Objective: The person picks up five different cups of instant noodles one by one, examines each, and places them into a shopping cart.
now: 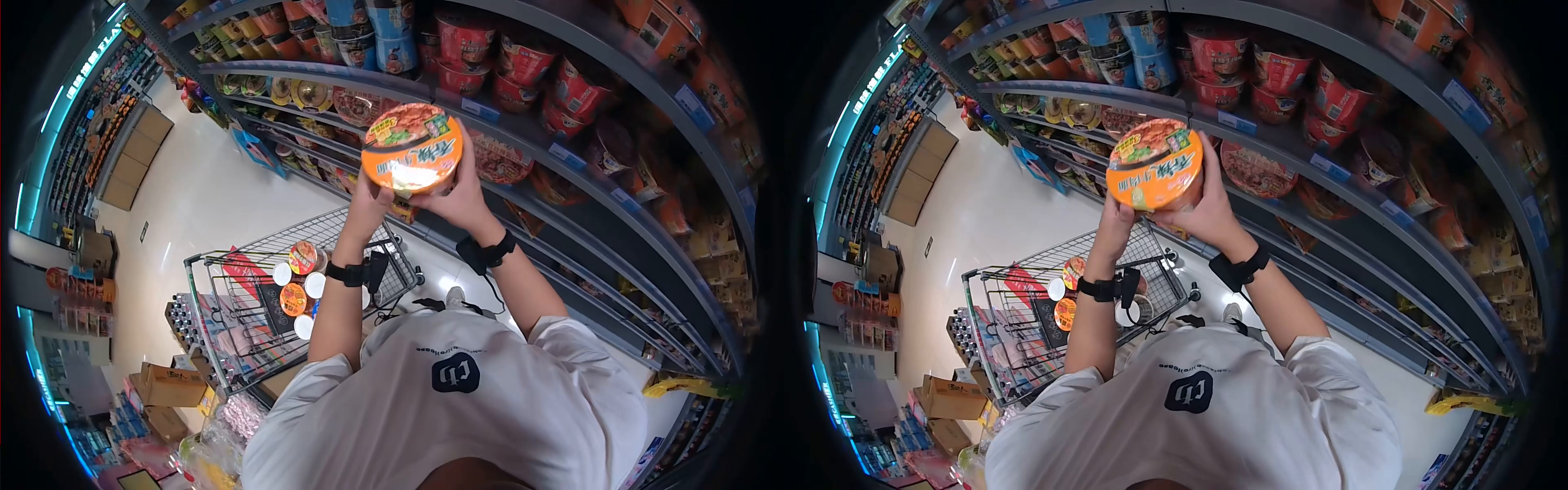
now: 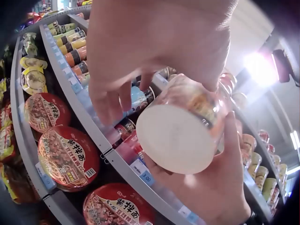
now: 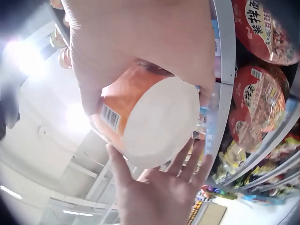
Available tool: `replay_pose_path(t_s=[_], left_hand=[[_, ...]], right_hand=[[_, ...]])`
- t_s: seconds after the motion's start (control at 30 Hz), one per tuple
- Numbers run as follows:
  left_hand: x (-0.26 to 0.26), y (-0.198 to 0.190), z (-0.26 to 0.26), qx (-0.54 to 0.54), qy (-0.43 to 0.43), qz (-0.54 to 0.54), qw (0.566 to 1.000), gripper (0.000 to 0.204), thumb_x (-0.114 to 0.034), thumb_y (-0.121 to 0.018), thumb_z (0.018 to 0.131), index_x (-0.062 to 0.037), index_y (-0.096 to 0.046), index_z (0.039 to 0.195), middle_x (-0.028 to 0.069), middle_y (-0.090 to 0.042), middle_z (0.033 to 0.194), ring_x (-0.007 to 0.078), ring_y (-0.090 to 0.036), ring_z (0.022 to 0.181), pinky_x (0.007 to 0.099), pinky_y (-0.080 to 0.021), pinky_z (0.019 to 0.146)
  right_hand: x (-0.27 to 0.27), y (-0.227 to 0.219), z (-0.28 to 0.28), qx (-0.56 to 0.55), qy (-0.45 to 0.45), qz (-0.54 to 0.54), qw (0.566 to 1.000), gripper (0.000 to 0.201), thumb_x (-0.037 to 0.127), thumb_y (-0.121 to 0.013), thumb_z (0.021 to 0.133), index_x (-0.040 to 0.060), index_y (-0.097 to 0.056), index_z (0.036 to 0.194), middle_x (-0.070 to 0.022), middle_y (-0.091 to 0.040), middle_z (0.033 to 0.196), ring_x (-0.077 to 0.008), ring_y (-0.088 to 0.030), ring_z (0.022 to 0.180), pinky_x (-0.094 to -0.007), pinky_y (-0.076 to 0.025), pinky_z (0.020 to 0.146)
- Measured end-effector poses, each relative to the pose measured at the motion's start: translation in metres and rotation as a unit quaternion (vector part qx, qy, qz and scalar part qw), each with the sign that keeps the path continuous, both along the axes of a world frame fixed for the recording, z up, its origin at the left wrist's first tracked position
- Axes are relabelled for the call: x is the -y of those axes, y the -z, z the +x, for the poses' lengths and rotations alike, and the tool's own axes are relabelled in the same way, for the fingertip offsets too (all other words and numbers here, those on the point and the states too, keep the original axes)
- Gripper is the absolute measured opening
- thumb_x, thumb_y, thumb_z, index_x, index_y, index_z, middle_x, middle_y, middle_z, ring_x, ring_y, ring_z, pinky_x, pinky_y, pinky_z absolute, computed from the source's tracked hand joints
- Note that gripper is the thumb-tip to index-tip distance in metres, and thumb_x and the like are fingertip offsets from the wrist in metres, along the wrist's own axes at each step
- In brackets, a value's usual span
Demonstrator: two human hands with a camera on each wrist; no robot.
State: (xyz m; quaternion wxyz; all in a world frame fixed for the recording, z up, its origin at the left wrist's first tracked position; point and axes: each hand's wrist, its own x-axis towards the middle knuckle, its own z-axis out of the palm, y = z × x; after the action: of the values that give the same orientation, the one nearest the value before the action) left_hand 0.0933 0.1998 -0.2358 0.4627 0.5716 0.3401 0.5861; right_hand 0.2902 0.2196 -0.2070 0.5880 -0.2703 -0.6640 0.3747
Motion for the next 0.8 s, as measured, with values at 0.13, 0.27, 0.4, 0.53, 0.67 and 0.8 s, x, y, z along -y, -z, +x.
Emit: replay_pose_path(t_s=[0.13, 0.27, 0.4, 0.53, 0.67, 0.8], left_hand=[[0.008, 0.004, -0.004, 0.021, 0.084, -0.094, 0.992, 0.09, -0.061, -0.065, 0.084, -0.0019, -0.032, 0.144, 0.012, -0.048, 0.14, 0.0233, -0.052, 0.125, 0.0369, -0.043, 0.106], [0.02, 0.009, -0.004, 0.037, 0.015, -0.146, 0.989, 0.062, -0.031, -0.061, 0.094, -0.0017, -0.037, 0.143, 0.0131, -0.054, 0.134, 0.0197, -0.053, 0.124, 0.0349, -0.043, 0.106], [0.026, 0.017, -0.027, 0.105, -0.057, -0.168, 0.978, 0.057, -0.025, -0.06, 0.094, -0.0001, -0.04, 0.141, 0.0091, -0.055, 0.131, 0.0172, -0.053, 0.12, 0.031, -0.041, 0.103], [0.018, 0.008, -0.034, -0.048, -0.079, -0.113, 0.989, 0.063, -0.032, -0.059, 0.095, -0.0003, -0.038, 0.145, 0.0107, -0.052, 0.136, 0.0182, -0.047, 0.127, 0.0317, -0.035, 0.108], [0.03, 0.017, -0.04, 0.031, -0.212, -0.13, 0.968, 0.063, -0.041, -0.052, 0.099, -0.0022, -0.035, 0.146, 0.0105, -0.049, 0.139, 0.0192, -0.047, 0.127, 0.0332, -0.036, 0.107], [0.066, 0.029, -0.04, 0.078, -0.243, -0.218, 0.942, 0.054, -0.037, -0.055, 0.099, -0.0035, -0.04, 0.139, 0.0077, -0.056, 0.124, 0.0153, -0.056, 0.112, 0.0314, -0.047, 0.094]], right_hand=[[-0.006, 0.025, -0.004, 0.109, 0.018, 0.017, 0.994, 0.13, 0.025, -0.096, 0.053, 0.0027, -0.014, 0.151, -0.019, -0.031, 0.151, -0.0329, -0.035, 0.139, -0.0428, -0.033, 0.113], [-0.009, 0.027, 0.003, 0.108, -0.108, -0.03, 0.988, 0.124, 0.025, -0.094, 0.058, 0.0084, -0.015, 0.152, -0.0176, -0.028, 0.152, -0.0325, -0.03, 0.142, -0.0442, -0.031, 0.115], [-0.033, 0.034, 0.012, -0.207, -0.398, -0.29, 0.845, 0.098, 0.046, -0.077, 0.08, 0.01, -0.02, 0.152, -0.0128, -0.026, 0.153, -0.0248, -0.03, 0.142, -0.0487, -0.034, 0.112], [-0.04, 0.034, -0.008, -0.13, -0.4, -0.392, 0.818, 0.061, 0.021, -0.062, 0.096, 0.0052, -0.031, 0.146, -0.0094, -0.049, 0.137, -0.0182, -0.051, 0.124, -0.0325, -0.042, 0.104], [-0.037, 0.047, -0.039, -0.186, -0.379, -0.417, 0.805, 0.062, 0.02, -0.061, 0.096, 0.0066, -0.028, 0.147, -0.0103, -0.048, 0.138, -0.0182, -0.052, 0.123, -0.0351, -0.043, 0.105], [-0.027, 0.065, -0.065, -0.151, -0.419, -0.445, 0.777, 0.068, 0.025, -0.059, 0.098, 0.0117, -0.02, 0.152, -0.0106, -0.047, 0.139, -0.0196, -0.051, 0.126, -0.0386, -0.046, 0.102]])
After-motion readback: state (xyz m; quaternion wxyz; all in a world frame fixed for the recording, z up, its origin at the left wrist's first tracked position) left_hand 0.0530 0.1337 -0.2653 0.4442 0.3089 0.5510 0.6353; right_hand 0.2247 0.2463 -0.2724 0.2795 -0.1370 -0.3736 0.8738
